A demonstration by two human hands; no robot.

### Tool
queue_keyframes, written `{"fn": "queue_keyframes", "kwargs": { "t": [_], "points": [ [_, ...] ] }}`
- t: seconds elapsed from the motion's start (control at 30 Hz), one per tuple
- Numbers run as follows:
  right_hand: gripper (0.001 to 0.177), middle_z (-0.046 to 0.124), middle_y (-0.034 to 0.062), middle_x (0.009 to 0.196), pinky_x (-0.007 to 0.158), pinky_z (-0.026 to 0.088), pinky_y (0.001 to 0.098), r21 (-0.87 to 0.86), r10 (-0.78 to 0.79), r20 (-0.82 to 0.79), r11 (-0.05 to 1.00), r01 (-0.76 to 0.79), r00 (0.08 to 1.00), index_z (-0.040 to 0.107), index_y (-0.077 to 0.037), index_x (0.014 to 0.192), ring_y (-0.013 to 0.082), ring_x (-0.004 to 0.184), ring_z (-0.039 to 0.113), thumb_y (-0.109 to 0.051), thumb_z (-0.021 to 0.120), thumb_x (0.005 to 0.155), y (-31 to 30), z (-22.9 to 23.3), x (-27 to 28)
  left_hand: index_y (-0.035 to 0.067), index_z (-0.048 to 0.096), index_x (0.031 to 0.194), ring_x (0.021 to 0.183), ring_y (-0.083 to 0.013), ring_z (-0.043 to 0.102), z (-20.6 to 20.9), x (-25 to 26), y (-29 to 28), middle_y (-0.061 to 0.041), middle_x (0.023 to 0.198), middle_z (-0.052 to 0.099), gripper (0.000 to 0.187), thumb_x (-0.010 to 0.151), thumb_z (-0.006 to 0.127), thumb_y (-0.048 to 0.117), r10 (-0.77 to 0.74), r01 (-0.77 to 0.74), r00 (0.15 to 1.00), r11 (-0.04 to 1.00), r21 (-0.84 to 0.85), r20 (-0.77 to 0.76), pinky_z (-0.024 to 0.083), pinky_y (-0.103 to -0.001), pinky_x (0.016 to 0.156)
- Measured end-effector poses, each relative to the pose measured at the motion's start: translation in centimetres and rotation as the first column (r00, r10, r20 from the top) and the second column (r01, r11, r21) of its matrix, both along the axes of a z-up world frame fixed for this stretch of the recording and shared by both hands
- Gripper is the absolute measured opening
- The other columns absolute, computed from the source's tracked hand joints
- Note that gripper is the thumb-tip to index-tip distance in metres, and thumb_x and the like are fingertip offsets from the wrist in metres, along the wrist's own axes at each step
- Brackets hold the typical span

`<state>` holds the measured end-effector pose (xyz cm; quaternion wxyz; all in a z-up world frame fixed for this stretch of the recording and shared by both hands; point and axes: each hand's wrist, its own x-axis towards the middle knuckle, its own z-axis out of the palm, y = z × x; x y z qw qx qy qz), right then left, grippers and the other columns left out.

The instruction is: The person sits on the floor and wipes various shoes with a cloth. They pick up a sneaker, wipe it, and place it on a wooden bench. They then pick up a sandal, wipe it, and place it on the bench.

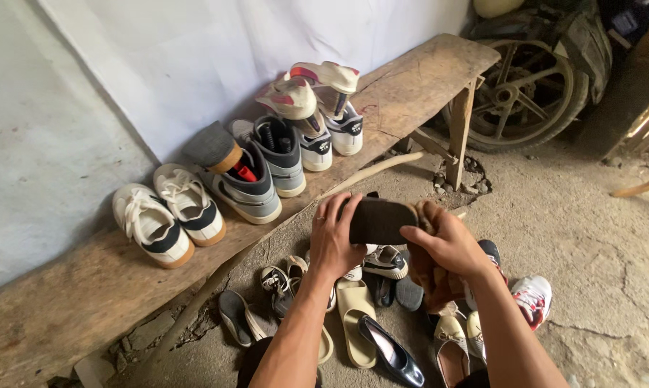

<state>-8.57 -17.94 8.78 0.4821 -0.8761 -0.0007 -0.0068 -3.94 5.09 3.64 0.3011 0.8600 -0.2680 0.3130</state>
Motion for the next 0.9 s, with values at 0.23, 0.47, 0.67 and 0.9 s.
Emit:
{"fn": "queue_keyframes", "kwargs": {
  "t": [0.23, 0.47, 0.67, 0.9],
  "points": [
    [0.047, 0.067, 0.0077, 0.109, 0.082, 0.057, 0.0336, 0.79, -0.326, 0.131, 0.605, 0.1, 0.936, 0.057, -0.008, 0.129, 0.018, 0.094, 0.067, -0.032, 0.066, 0.09, 3.8, 2.0, -0.4, 0.001, 0.048, 0.135, 0.127, -0.0317, 0.055, 3.3, 1.3, 4.1, -0.018, 0.135, 0.055, 0.062, 0.086, 0.081, 0.017, 0.311, -0.124, 0.871, 0.889, -0.442, 0.381, 0.044, -0.046, 0.111],
    [0.051, 0.074, 0.0131, 0.108, 0.082, 0.052, 0.031, 0.771, -0.221, -0.071, 0.607, 0.194, 0.973, 0.066, -0.008, 0.121, 0.0211, 0.095, 0.071, -0.05, 0.056, 0.094, 13.7, 7.3, 5.9, 0.001, 0.052, 0.134, 0.131, -0.0342, 0.053, 5.9, 0.4, 8.2, -0.019, 0.14, 0.055, 0.049, 0.09, 0.073, 0.007, 0.445, -0.238, 0.882, 0.705, -0.668, 0.156, 0.047, -0.045, 0.103],
    [0.048, 0.067, 0.0151, 0.106, 0.077, 0.063, 0.0446, 0.983, -0.04, 0.018, 0.186, -0.011, 0.999, 0.05, -0.005, 0.124, 0.0267, 0.092, 0.071, -0.037, 0.062, 0.09, 23.0, 9.4, 12.4, 0.002, 0.052, 0.131, 0.131, -0.0316, 0.053, 6.3, 2.0, 10.5, -0.017, 0.139, 0.054, 0.057, 0.081, 0.077, 0.012, 0.411, -0.216, 0.907, 0.647, -0.732, 0.095, 0.054, -0.042, 0.101],
    [0.045, 0.066, 0.0176, 0.106, 0.069, 0.065, 0.0416, 0.913, -0.054, -0.046, 0.403, 0.064, 0.997, 0.049, 0.0, 0.124, 0.027, 0.087, 0.072, -0.03, 0.064, 0.094, 26.6, 8.8, 16.0, -0.001, 0.043, 0.143, 0.136, -0.0344, 0.054, 5.2, 3.7, 13.7, -0.022, 0.144, 0.052, 0.063, 0.088, 0.071, 0.01, 0.423, -0.329, 0.905, 0.616, -0.716, -0.052, 0.04, -0.046, 0.12]
  ]
}}
